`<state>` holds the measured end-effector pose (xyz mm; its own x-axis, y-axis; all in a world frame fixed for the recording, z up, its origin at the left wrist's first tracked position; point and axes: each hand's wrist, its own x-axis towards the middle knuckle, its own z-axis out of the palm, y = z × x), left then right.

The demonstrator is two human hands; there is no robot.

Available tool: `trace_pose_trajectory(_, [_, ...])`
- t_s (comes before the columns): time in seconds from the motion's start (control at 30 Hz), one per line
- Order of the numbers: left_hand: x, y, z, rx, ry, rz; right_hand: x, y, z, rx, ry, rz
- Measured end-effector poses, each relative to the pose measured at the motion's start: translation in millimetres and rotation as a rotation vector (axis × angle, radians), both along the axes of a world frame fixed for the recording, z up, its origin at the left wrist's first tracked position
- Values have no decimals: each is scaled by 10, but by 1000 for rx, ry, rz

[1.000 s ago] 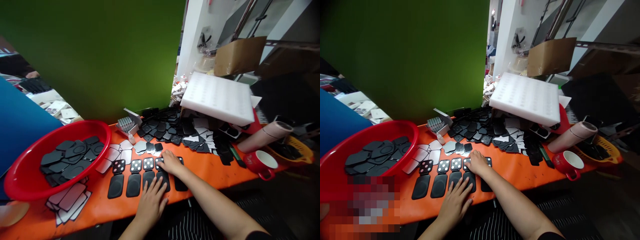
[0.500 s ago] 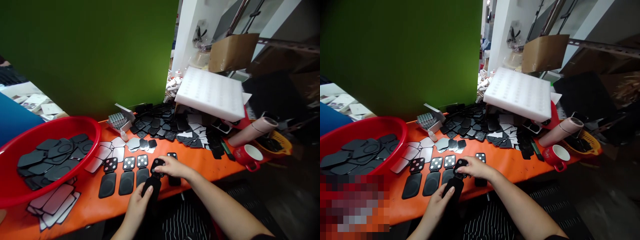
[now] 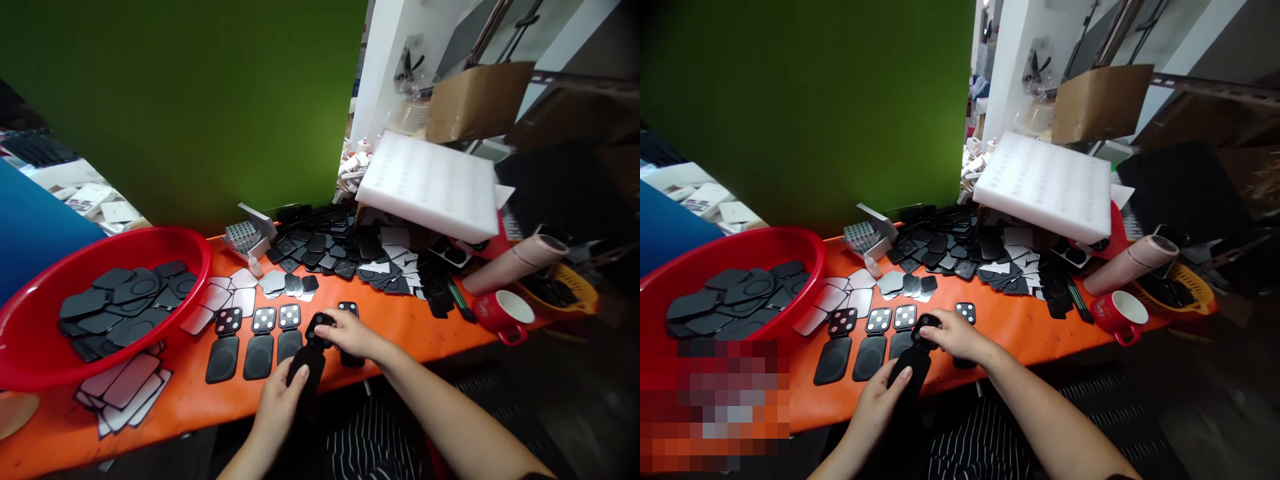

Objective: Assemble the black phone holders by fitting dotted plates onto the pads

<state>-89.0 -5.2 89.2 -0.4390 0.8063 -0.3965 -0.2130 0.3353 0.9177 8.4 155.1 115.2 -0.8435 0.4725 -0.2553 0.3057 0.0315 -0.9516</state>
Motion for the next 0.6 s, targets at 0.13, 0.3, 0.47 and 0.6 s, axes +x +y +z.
trace_pose_trajectory(0.13, [42, -13, 14, 34, 10, 2, -7, 60, -54, -203, 38, 28])
trace_pose_trajectory(0.3, [26, 12, -78, 32, 72, -70, -20, 116, -107, -242, 22, 68])
trace_pose_trajectory(0.47, [-121, -1, -196, 21, 464, -199, -111, 386, -205, 225, -233, 202])
trace_pose_trajectory(0.6, [-285, -87, -309, -16, 1067, -261, -274, 511, -251, 511, -361, 158])
